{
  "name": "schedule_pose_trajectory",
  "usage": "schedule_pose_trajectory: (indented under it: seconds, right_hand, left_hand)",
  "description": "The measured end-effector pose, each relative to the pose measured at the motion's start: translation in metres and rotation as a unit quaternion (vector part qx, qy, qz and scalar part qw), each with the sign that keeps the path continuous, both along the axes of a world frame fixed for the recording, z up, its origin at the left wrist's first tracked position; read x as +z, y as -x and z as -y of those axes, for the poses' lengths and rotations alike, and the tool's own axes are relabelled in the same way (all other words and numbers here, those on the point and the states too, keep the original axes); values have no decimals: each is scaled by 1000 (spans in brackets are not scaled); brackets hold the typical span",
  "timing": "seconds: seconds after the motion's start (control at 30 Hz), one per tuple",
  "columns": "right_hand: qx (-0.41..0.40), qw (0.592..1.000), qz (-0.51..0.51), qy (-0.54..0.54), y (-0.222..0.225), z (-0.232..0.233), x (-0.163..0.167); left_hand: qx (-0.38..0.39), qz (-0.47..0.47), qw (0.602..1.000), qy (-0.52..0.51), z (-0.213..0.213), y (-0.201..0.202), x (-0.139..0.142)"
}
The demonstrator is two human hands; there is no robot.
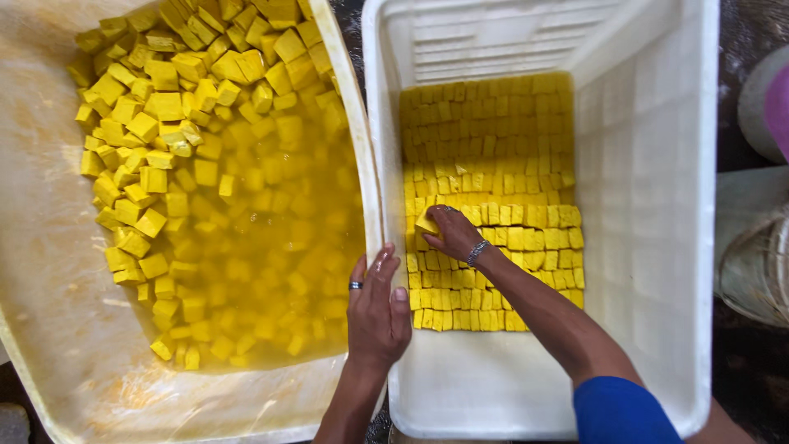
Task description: The person picks yellow tofu cubes one at a time from a water-filled plastic bin and arranges them in tight rows in a slotted draining basket beside it, occasionally lifting a clump of cubes by hand and placing them into the basket.
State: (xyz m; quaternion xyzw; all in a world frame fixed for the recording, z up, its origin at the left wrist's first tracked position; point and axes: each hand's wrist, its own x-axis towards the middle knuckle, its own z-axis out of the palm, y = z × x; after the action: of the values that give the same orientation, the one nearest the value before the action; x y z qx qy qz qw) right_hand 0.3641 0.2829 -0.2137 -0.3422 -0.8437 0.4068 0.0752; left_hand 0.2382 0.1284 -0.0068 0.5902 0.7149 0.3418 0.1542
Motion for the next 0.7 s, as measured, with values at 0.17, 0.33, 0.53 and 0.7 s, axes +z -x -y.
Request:
schedule_pose_trajectory:
  seconds: [0.17,0.33,0.53,0.7]
  right_hand:
    - [68,983,-98,-141,38,-14,-15]
    - [189,970,61,-141,40,-17,-21]
    - [205,930,301,-53,64,-22,-10]
    - [105,964,233,76,74,-35,-9]
  left_hand:
    - [8,-18,999,32,-3,0,3]
    - [3,-20,999,37,-3,0,6]
    - [14,-30,999,37,-7,-2,6]
    - [8,-26,999,25,-15,0,9]
